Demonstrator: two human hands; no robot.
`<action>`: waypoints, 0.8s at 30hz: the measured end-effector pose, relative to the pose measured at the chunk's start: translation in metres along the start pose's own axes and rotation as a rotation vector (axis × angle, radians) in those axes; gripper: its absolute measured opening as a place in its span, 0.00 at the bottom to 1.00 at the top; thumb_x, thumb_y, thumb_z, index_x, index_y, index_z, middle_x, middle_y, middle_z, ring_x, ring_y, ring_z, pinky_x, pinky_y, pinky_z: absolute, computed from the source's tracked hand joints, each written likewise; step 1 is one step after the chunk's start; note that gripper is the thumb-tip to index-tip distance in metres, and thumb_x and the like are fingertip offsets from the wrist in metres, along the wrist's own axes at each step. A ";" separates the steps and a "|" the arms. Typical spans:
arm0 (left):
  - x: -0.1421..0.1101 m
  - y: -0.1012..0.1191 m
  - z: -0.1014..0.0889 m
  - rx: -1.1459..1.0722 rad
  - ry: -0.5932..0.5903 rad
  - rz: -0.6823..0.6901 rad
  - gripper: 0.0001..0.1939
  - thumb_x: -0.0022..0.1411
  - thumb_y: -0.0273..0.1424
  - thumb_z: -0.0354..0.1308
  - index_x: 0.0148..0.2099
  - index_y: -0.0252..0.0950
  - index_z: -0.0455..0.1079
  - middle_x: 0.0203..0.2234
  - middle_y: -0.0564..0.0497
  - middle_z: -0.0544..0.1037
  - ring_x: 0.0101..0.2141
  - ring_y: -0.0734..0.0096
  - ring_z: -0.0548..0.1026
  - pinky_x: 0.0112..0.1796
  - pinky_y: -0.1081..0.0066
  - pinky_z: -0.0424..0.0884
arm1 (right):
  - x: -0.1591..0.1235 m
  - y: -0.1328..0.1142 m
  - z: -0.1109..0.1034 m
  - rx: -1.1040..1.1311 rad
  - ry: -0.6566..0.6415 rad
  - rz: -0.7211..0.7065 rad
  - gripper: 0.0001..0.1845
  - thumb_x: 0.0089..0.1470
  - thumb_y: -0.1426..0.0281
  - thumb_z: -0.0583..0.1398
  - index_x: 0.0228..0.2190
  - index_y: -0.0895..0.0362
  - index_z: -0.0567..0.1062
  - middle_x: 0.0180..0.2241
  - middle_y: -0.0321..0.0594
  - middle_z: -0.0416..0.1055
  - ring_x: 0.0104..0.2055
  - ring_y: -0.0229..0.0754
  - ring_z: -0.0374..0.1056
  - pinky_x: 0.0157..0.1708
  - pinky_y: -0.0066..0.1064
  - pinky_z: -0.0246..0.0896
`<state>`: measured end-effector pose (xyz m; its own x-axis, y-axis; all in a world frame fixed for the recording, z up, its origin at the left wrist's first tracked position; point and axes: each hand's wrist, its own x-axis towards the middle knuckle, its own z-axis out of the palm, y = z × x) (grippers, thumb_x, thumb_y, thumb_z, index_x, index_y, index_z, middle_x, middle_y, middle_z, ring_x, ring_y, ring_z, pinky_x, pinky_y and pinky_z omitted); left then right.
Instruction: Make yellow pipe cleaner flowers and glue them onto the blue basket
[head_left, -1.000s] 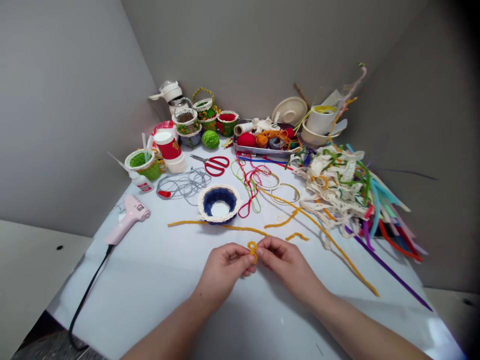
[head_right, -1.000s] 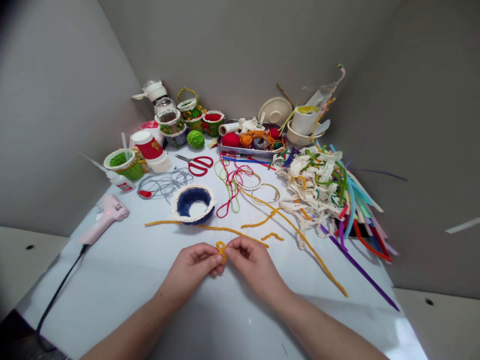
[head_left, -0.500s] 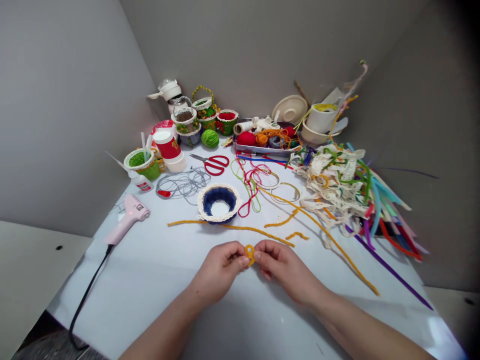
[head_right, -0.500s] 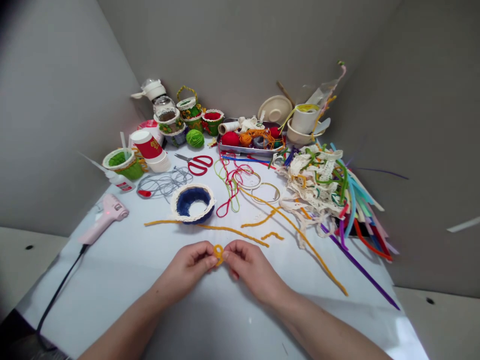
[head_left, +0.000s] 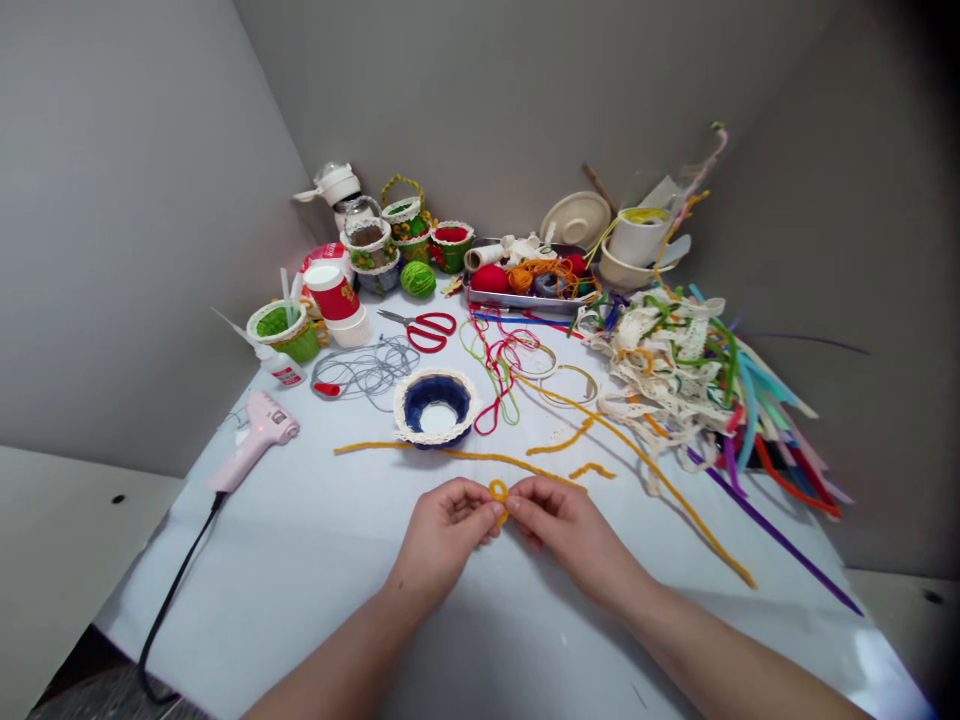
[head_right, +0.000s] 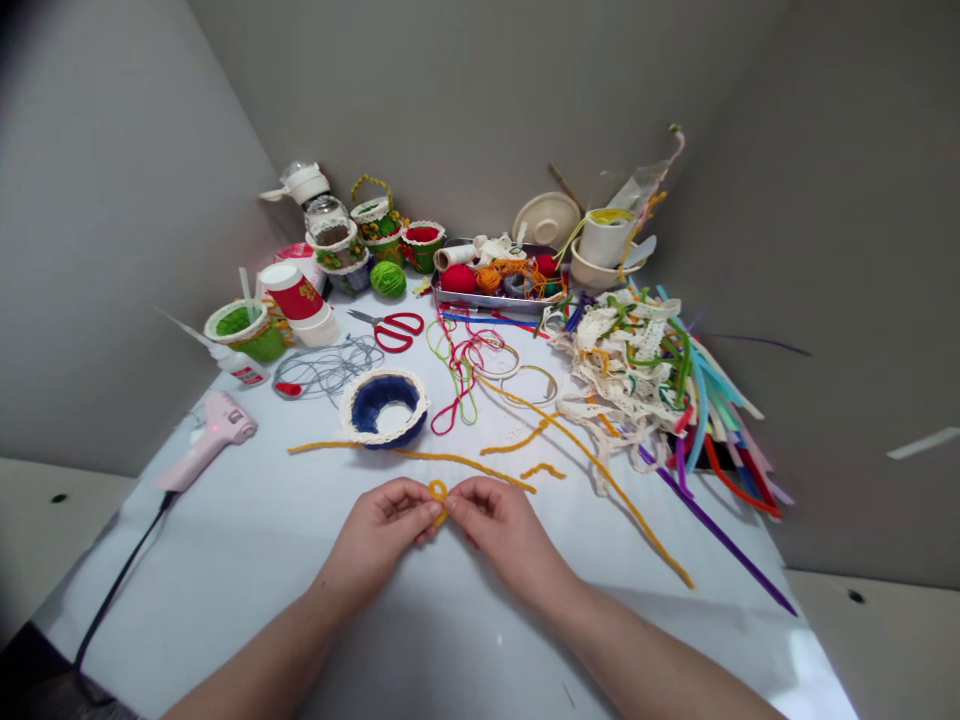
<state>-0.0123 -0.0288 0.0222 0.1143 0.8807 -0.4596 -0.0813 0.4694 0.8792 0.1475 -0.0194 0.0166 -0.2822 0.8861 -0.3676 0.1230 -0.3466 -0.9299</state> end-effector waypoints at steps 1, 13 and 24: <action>0.000 0.000 -0.001 -0.005 -0.003 0.010 0.10 0.51 0.34 0.64 0.32 0.33 0.70 0.20 0.54 0.73 0.23 0.76 0.69 0.27 0.75 0.64 | 0.000 0.000 -0.001 -0.023 0.003 -0.008 0.14 0.53 0.60 0.60 0.27 0.59 0.73 0.19 0.30 0.60 0.22 0.32 0.52 0.23 0.26 0.46; 0.001 0.008 -0.010 0.043 -0.106 0.008 0.10 0.57 0.35 0.59 0.29 0.33 0.68 0.17 0.58 0.62 0.21 0.79 0.57 0.24 0.75 0.52 | -0.004 -0.001 -0.001 -0.003 -0.091 0.035 0.12 0.53 0.62 0.59 0.25 0.58 0.70 0.18 0.28 0.57 0.21 0.31 0.49 0.21 0.25 0.43; 0.000 0.000 -0.010 -0.048 -0.174 -0.035 0.11 0.55 0.36 0.61 0.30 0.32 0.69 0.18 0.56 0.65 0.22 0.79 0.57 0.26 0.74 0.52 | -0.005 -0.008 -0.003 -0.039 -0.120 0.020 0.11 0.52 0.63 0.59 0.25 0.58 0.70 0.19 0.28 0.58 0.21 0.32 0.50 0.22 0.25 0.44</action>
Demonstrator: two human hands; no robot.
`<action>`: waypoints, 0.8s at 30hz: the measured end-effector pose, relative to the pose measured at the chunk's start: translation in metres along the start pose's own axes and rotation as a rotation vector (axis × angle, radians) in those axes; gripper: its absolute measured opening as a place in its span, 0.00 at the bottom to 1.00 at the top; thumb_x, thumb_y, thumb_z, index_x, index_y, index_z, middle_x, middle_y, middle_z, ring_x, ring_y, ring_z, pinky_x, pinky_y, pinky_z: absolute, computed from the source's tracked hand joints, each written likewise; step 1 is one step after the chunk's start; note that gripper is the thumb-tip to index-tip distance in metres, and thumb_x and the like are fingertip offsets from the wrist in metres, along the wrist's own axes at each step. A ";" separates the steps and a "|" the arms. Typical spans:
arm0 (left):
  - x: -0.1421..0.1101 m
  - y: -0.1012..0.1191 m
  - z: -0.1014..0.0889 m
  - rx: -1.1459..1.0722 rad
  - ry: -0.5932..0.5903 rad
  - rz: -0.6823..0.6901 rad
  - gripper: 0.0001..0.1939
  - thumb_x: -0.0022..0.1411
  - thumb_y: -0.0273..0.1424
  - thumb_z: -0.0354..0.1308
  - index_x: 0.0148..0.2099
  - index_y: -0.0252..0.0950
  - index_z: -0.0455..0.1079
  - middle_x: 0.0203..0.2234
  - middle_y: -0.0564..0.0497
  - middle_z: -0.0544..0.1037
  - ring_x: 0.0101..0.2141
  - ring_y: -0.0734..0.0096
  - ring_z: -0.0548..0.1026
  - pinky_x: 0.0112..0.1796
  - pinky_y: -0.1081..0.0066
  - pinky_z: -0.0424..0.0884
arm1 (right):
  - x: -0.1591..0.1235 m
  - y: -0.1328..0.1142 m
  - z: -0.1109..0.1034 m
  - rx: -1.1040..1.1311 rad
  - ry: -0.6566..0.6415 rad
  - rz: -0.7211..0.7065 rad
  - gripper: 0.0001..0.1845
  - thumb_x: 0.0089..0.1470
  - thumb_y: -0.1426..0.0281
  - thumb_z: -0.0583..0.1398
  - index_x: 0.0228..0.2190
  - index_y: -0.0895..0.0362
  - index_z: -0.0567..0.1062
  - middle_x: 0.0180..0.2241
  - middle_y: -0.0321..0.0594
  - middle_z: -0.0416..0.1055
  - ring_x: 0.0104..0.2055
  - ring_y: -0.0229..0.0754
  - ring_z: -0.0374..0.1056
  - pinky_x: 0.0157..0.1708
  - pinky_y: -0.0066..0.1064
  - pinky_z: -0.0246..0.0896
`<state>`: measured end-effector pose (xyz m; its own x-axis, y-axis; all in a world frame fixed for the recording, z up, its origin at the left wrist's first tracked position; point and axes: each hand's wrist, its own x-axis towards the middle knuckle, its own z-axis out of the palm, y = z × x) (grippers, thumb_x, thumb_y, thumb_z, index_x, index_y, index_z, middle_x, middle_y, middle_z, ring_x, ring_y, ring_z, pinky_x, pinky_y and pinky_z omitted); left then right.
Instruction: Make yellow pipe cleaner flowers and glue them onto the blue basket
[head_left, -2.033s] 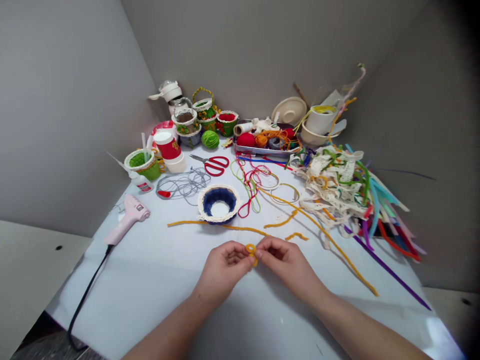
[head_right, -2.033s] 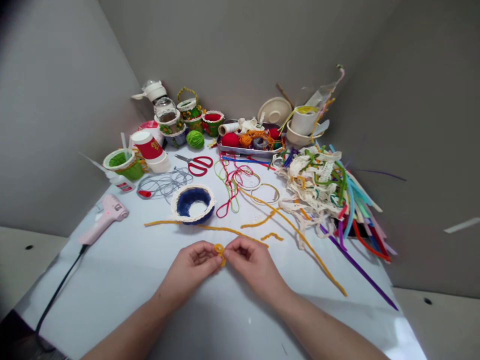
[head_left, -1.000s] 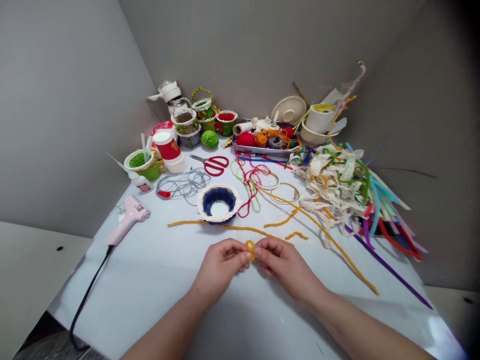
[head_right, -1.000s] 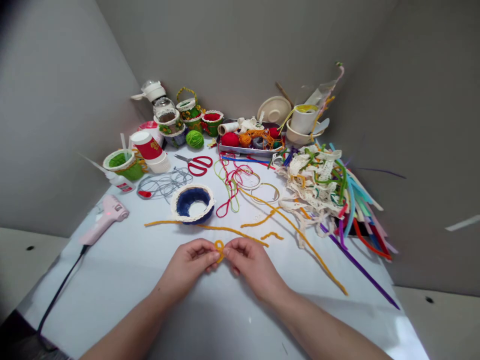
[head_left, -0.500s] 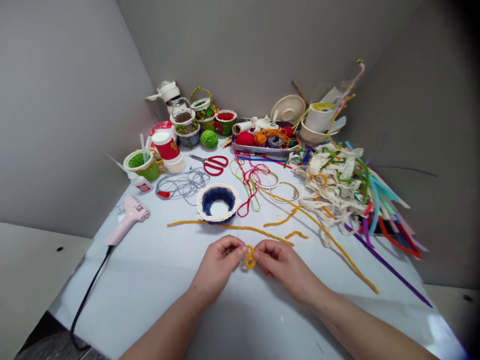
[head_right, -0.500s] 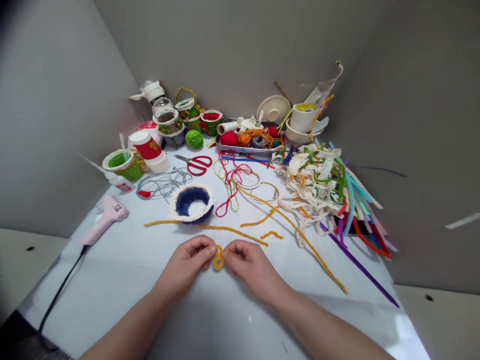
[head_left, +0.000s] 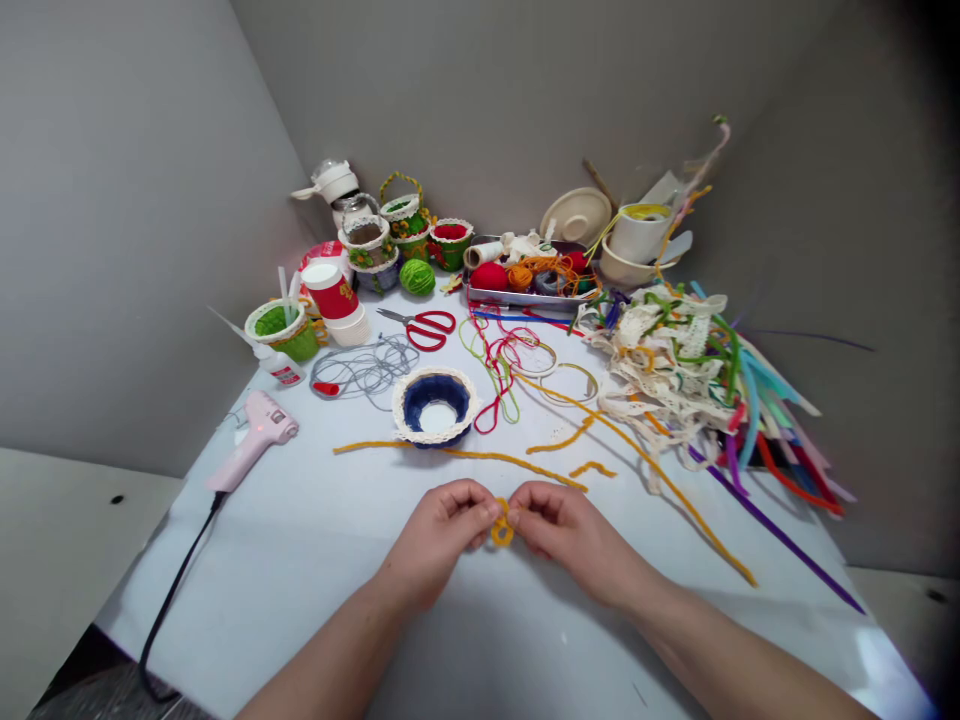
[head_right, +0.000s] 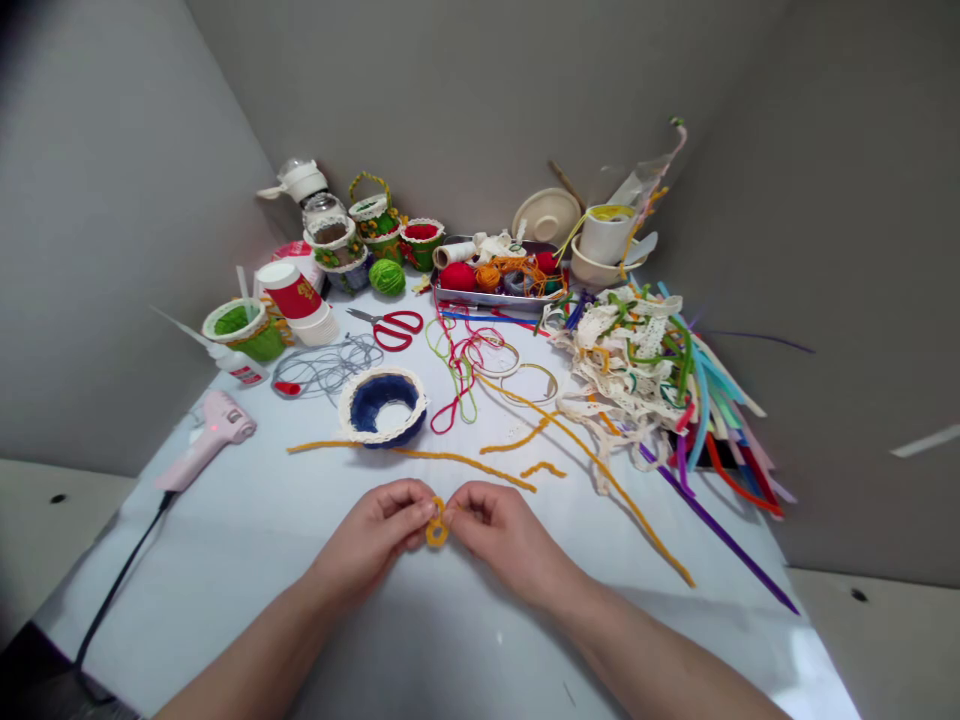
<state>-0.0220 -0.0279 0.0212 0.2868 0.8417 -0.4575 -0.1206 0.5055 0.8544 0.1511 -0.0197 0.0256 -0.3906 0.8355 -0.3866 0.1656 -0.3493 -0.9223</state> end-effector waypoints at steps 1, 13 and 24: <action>0.000 0.000 0.001 -0.007 0.013 -0.013 0.11 0.55 0.36 0.61 0.30 0.32 0.69 0.18 0.55 0.66 0.22 0.78 0.58 0.26 0.74 0.53 | 0.000 0.000 0.000 -0.002 -0.003 -0.004 0.11 0.51 0.63 0.59 0.25 0.58 0.69 0.19 0.28 0.58 0.21 0.32 0.51 0.22 0.25 0.45; 0.001 0.003 0.002 0.202 0.021 0.034 0.10 0.54 0.35 0.59 0.27 0.32 0.68 0.15 0.58 0.61 0.21 0.78 0.57 0.24 0.75 0.52 | -0.001 0.003 -0.004 -0.083 -0.073 -0.008 0.13 0.51 0.62 0.60 0.23 0.58 0.69 0.20 0.29 0.58 0.23 0.32 0.49 0.22 0.25 0.44; 0.001 0.003 0.003 0.246 0.082 0.022 0.11 0.55 0.36 0.59 0.29 0.33 0.69 0.18 0.55 0.68 0.21 0.76 0.62 0.25 0.75 0.58 | 0.000 0.000 -0.004 -0.127 0.017 -0.059 0.14 0.52 0.60 0.60 0.24 0.57 0.72 0.21 0.33 0.65 0.25 0.35 0.56 0.25 0.26 0.51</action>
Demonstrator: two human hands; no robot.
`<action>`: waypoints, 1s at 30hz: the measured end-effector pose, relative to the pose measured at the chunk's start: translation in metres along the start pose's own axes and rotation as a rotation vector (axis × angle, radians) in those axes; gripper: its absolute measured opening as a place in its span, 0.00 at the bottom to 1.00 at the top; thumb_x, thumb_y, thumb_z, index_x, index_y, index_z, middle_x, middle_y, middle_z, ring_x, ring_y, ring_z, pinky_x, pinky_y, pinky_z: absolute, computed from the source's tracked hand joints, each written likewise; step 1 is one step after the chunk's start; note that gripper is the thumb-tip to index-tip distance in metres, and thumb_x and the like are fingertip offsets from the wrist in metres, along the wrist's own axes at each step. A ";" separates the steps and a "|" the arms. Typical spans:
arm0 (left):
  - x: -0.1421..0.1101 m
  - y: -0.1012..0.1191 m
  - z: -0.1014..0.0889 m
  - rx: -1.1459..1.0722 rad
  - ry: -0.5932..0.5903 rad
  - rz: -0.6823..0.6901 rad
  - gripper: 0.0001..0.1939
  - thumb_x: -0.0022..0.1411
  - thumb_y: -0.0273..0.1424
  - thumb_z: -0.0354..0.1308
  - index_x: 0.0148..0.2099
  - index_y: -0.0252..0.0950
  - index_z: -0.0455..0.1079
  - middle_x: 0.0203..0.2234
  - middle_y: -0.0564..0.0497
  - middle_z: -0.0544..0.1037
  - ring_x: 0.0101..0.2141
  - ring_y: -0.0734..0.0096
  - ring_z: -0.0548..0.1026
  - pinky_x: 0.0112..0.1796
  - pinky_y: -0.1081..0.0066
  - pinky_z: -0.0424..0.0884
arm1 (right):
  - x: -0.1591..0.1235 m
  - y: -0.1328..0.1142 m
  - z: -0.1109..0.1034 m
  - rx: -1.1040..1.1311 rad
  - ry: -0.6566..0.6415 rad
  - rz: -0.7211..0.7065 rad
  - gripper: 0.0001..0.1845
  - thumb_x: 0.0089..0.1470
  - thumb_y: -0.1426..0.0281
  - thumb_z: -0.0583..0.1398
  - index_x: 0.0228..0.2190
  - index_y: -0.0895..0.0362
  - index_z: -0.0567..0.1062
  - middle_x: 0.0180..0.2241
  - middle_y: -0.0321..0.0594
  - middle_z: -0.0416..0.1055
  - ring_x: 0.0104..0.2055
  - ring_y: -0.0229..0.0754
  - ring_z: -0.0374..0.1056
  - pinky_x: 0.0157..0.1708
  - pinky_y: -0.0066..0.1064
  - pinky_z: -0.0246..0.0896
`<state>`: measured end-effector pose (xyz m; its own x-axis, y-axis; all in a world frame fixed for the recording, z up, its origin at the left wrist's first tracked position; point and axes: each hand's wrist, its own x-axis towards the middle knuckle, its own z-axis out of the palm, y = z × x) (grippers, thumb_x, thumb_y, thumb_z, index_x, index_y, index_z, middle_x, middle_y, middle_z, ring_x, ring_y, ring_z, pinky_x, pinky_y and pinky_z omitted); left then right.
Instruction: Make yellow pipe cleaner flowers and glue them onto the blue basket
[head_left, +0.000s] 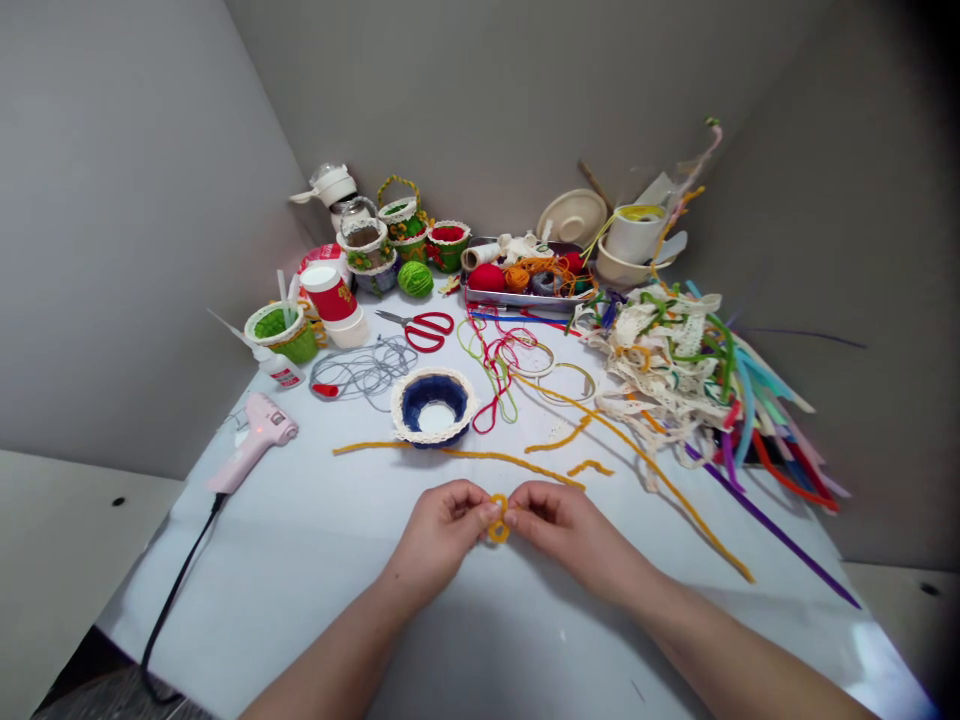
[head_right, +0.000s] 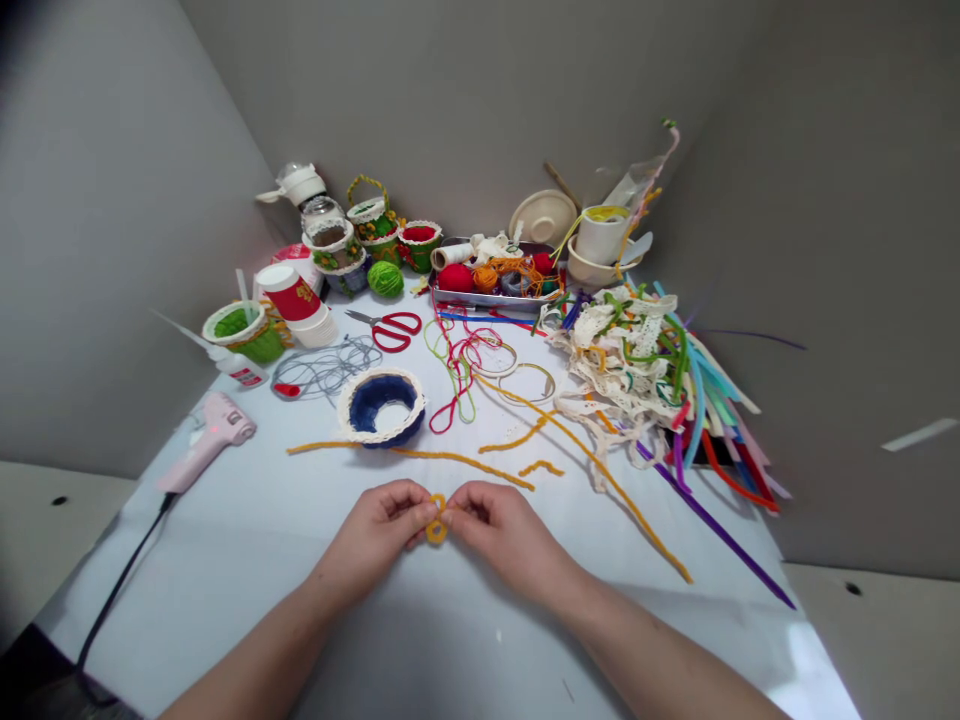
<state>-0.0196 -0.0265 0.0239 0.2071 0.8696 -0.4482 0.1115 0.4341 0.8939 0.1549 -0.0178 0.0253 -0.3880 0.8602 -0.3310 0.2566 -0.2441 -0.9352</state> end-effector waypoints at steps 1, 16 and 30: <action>0.000 0.000 0.000 0.043 -0.006 0.022 0.10 0.55 0.35 0.58 0.28 0.33 0.69 0.19 0.54 0.69 0.22 0.76 0.63 0.26 0.75 0.58 | 0.000 0.000 0.000 -0.012 -0.022 0.001 0.14 0.52 0.60 0.59 0.24 0.57 0.71 0.21 0.32 0.64 0.25 0.35 0.56 0.25 0.26 0.51; 0.001 -0.005 0.007 -0.217 0.052 0.025 0.17 0.46 0.34 0.68 0.39 0.34 0.71 0.28 0.51 0.76 0.29 0.73 0.71 0.33 0.72 0.67 | 0.005 0.006 -0.006 0.096 0.081 0.041 0.17 0.52 0.56 0.60 0.26 0.58 0.72 0.18 0.30 0.59 0.21 0.33 0.53 0.22 0.26 0.47; 0.002 -0.008 0.010 -0.258 0.112 0.015 0.12 0.47 0.35 0.69 0.33 0.33 0.75 0.24 0.51 0.78 0.26 0.75 0.71 0.30 0.74 0.66 | 0.005 0.001 -0.009 0.036 0.140 -0.068 0.20 0.54 0.53 0.58 0.31 0.58 0.75 0.23 0.35 0.67 0.26 0.37 0.60 0.27 0.28 0.55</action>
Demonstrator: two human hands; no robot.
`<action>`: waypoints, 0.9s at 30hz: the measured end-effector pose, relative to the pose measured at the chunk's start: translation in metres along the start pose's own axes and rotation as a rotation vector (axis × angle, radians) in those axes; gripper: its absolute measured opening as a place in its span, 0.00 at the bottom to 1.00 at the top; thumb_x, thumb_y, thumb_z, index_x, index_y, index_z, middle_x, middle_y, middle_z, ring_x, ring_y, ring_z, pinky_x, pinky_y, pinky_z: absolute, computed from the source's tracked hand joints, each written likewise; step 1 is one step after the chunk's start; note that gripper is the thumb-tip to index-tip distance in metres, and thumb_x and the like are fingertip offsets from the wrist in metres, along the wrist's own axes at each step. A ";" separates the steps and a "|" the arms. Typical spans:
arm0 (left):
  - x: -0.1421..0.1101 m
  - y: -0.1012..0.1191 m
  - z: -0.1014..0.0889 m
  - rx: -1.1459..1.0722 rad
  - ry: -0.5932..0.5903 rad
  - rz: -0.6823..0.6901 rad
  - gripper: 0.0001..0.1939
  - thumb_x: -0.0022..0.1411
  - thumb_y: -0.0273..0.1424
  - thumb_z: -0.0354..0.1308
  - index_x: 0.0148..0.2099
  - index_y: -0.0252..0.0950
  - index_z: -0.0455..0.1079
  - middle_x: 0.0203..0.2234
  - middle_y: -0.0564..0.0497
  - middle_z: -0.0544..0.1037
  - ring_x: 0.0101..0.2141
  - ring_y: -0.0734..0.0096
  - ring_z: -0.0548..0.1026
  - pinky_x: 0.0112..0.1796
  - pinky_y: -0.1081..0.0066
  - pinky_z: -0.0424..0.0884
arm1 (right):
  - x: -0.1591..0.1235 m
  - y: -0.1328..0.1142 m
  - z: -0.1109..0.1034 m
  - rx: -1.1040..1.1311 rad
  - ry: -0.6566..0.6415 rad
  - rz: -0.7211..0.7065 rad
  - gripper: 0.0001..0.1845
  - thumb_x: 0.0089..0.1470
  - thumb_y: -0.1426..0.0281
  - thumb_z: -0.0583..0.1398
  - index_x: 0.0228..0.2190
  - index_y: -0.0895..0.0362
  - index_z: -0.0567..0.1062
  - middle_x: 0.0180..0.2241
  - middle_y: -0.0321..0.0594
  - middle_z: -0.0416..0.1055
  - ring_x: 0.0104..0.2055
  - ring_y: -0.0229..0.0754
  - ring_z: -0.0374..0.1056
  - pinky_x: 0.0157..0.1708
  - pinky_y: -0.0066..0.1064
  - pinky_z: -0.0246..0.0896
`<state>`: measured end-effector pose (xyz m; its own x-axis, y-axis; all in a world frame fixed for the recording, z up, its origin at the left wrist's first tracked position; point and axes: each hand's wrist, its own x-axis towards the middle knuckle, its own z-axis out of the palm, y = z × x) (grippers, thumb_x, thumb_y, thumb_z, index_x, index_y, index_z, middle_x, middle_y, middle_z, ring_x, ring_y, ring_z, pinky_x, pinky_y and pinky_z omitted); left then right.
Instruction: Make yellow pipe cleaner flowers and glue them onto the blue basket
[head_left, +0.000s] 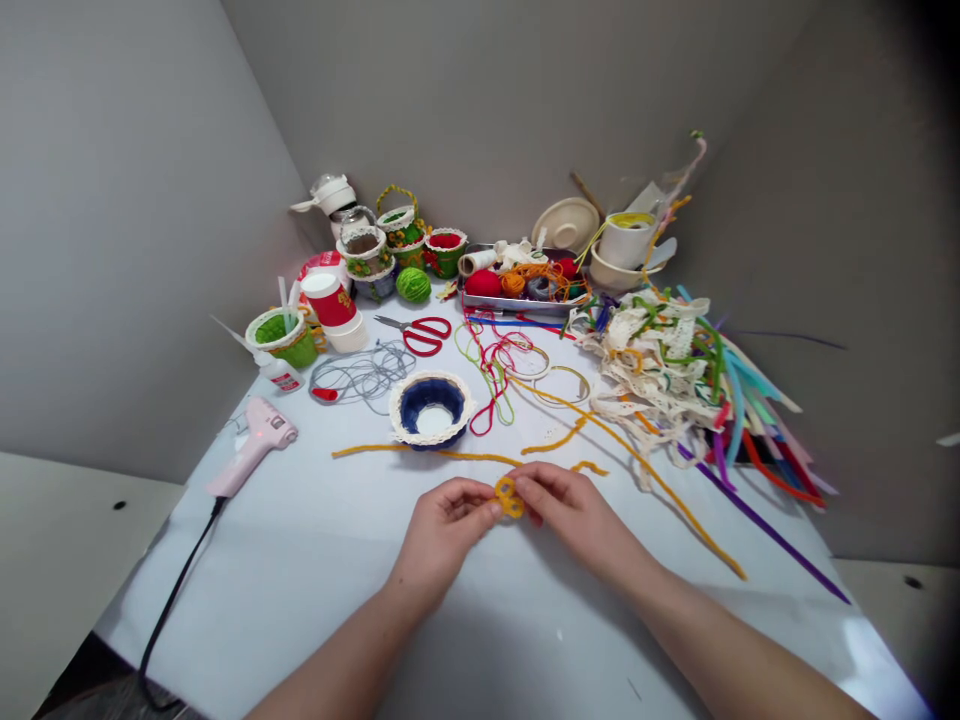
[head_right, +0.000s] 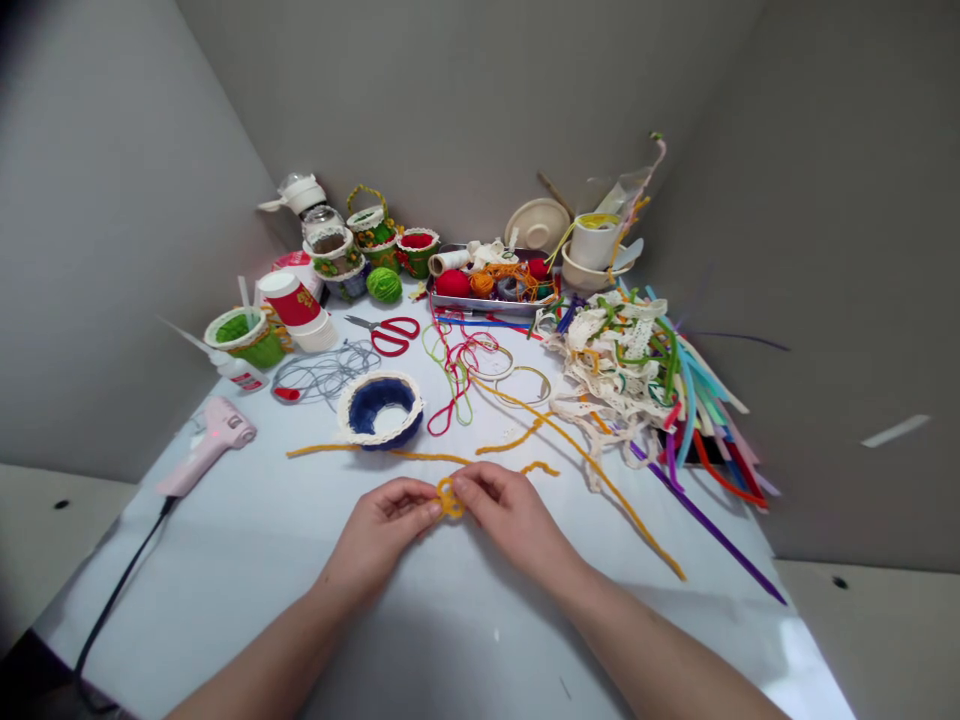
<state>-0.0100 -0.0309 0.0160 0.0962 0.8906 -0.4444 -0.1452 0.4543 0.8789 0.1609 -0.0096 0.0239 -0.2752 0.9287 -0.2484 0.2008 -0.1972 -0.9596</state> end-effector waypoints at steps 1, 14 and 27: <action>-0.001 0.001 0.000 0.000 -0.009 -0.003 0.12 0.47 0.35 0.69 0.33 0.33 0.75 0.26 0.50 0.79 0.28 0.73 0.72 0.32 0.74 0.67 | 0.000 0.000 0.001 0.016 0.003 0.010 0.18 0.52 0.55 0.60 0.30 0.58 0.75 0.24 0.35 0.68 0.26 0.36 0.60 0.27 0.28 0.55; -0.005 -0.002 0.010 -0.018 0.005 0.010 0.11 0.50 0.36 0.66 0.29 0.33 0.75 0.19 0.53 0.74 0.23 0.76 0.67 0.28 0.74 0.63 | -0.005 0.000 0.010 0.224 0.025 0.085 0.15 0.49 0.58 0.63 0.27 0.58 0.73 0.23 0.35 0.69 0.25 0.35 0.61 0.28 0.28 0.57; -0.006 -0.002 0.009 -0.011 -0.002 -0.052 0.13 0.48 0.36 0.66 0.26 0.32 0.70 0.16 0.55 0.72 0.19 0.79 0.66 0.24 0.76 0.60 | -0.007 -0.002 0.005 0.017 -0.041 0.030 0.10 0.49 0.64 0.60 0.24 0.58 0.71 0.24 0.36 0.69 0.27 0.38 0.63 0.29 0.29 0.57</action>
<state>-0.0016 -0.0379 0.0185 0.1063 0.8656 -0.4892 -0.1505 0.5004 0.8526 0.1575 -0.0171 0.0263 -0.3081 0.9085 -0.2823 0.1934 -0.2307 -0.9536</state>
